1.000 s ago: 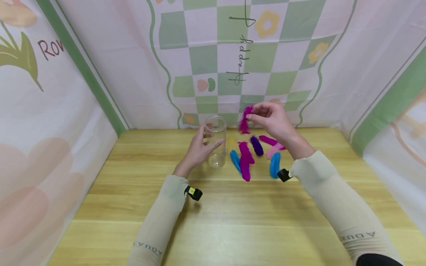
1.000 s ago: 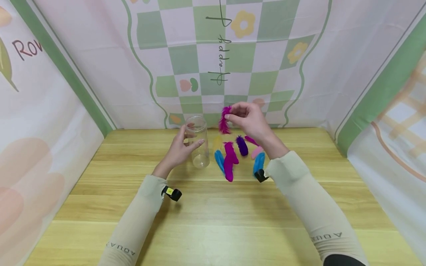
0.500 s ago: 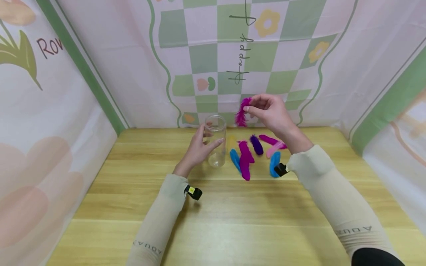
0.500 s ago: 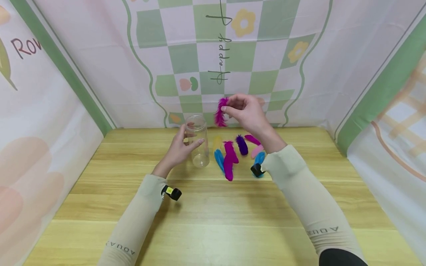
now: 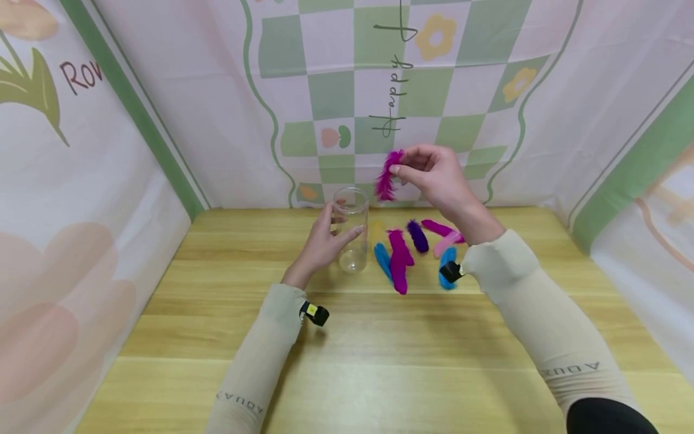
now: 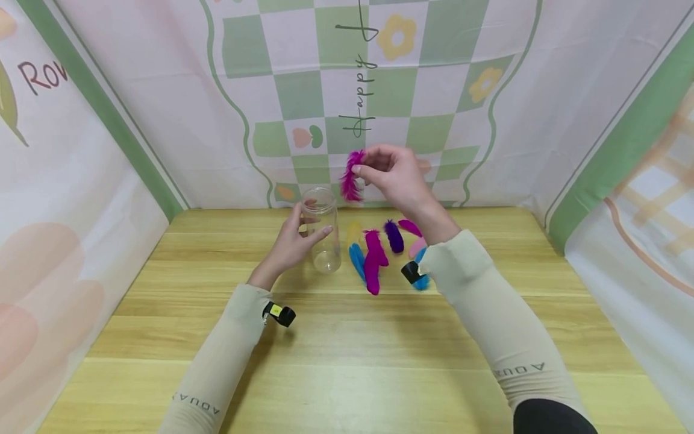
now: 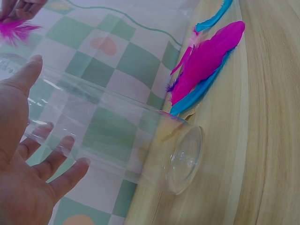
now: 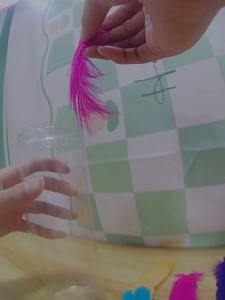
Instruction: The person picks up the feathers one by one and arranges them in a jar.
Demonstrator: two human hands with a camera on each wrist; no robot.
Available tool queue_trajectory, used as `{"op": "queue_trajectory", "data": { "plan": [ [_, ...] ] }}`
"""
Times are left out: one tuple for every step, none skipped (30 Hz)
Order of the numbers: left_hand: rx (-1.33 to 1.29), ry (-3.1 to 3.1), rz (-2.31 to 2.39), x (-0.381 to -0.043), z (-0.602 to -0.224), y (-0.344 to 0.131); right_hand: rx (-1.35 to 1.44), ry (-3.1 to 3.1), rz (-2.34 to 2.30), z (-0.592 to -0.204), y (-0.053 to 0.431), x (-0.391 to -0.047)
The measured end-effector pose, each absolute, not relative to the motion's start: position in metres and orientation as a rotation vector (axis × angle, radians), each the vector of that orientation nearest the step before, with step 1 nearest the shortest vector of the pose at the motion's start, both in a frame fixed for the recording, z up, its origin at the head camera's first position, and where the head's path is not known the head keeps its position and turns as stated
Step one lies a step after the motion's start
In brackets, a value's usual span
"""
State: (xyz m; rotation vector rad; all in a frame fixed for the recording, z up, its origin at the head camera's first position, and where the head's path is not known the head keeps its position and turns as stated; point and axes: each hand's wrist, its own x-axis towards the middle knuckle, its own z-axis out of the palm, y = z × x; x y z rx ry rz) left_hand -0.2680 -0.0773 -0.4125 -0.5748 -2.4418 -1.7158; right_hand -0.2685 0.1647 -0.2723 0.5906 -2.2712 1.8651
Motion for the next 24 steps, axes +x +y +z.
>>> {"op": "queue_trajectory", "data": {
  "plan": [
    [-0.574, -2.442, -1.715, -0.268, -0.413, -0.077, 0.595, -2.263, 1.875, -0.272, 0.164, -0.268],
    [-0.575, -2.440, -1.714, -0.269, -0.413, -0.077, 0.597, -2.254, 1.887, -0.271, 0.163, -0.268],
    [-0.575, -2.440, -1.713, -0.269, -0.413, -0.078, 0.600, -2.240, 1.905, -0.270, 0.162, -0.269],
    [-0.574, -2.441, -1.708, -0.269, -0.413, -0.078, 0.606, -2.225, 1.923, -0.270, 0.161, -0.268],
    [-0.575, -2.440, -1.708, -0.269, -0.414, -0.078, 0.609, -2.211, 1.938, -0.269, 0.160, -0.269],
    [-0.577, -2.438, -1.708, -0.270, -0.414, -0.078, 0.616, -2.194, 1.957, -0.269, 0.159, -0.269],
    [-0.578, -2.437, -1.707, -0.270, -0.414, -0.078, 0.623, -2.175, 1.978, -0.268, 0.159, -0.269],
    [-0.580, -2.437, -1.707, -0.270, -0.414, -0.078, 0.629, -2.162, 1.994, -0.268, 0.158, -0.269],
    [-0.579, -2.438, -1.707, -0.270, -0.414, -0.078, 0.636, -2.148, 2.009, -0.268, 0.157, -0.269],
    [-0.581, -2.436, -1.710, -0.270, -0.414, -0.078, 0.642, -2.136, 2.021, -0.267, 0.156, -0.269],
    [-0.581, -2.435, -1.716, -0.270, -0.413, -0.078, 0.646, -2.123, 2.031, -0.267, 0.156, -0.269],
    [-0.578, -2.435, -1.721, -0.269, -0.413, -0.078, 0.649, -2.110, 2.041, -0.267, 0.155, -0.269],
    [-0.577, -2.433, -1.729, -0.269, -0.413, -0.078, 0.650, -2.103, 2.045, -0.267, 0.154, -0.269],
    [-0.576, -2.433, -1.733, -0.269, -0.413, -0.078, 0.654, -2.098, 2.044, -0.267, 0.153, -0.268],
    [-0.577, -2.430, -1.739, -0.269, -0.413, -0.078, 0.655, -2.089, 2.049, -0.267, 0.151, -0.268],
    [-0.580, -2.425, -1.746, -0.269, -0.413, -0.078, 0.655, -2.083, 2.054, -0.267, 0.150, -0.268],
    [-0.581, -2.422, -1.752, -0.269, -0.413, -0.078, 0.654, -2.079, 2.058, -0.267, 0.149, -0.268],
    [-0.582, -2.419, -1.754, -0.269, -0.413, -0.078, 0.657, -2.074, 2.065, -0.267, 0.148, -0.268],
    [-0.586, -2.415, -1.757, -0.269, -0.413, -0.078, 0.661, -2.067, 2.075, -0.267, 0.147, -0.268],
    [-0.586, -2.414, -1.757, -0.269, -0.413, -0.078, 0.667, -2.058, 2.087, -0.267, 0.146, -0.268],
    [-0.587, -2.411, -1.761, -0.269, -0.413, -0.078, 0.669, -2.045, 2.106, -0.267, 0.145, -0.268],
    [-0.586, -2.410, -1.763, -0.269, -0.413, -0.078, 0.673, -2.033, 2.121, -0.267, 0.144, -0.268],
    [-0.583, -2.411, -1.764, -0.269, -0.413, -0.078, 0.678, -2.019, 2.138, -0.267, 0.143, -0.268],
    [-0.580, -2.413, -1.765, -0.269, -0.413, -0.078, 0.687, -2.003, 2.154, -0.267, 0.142, -0.269]
  ]
}}
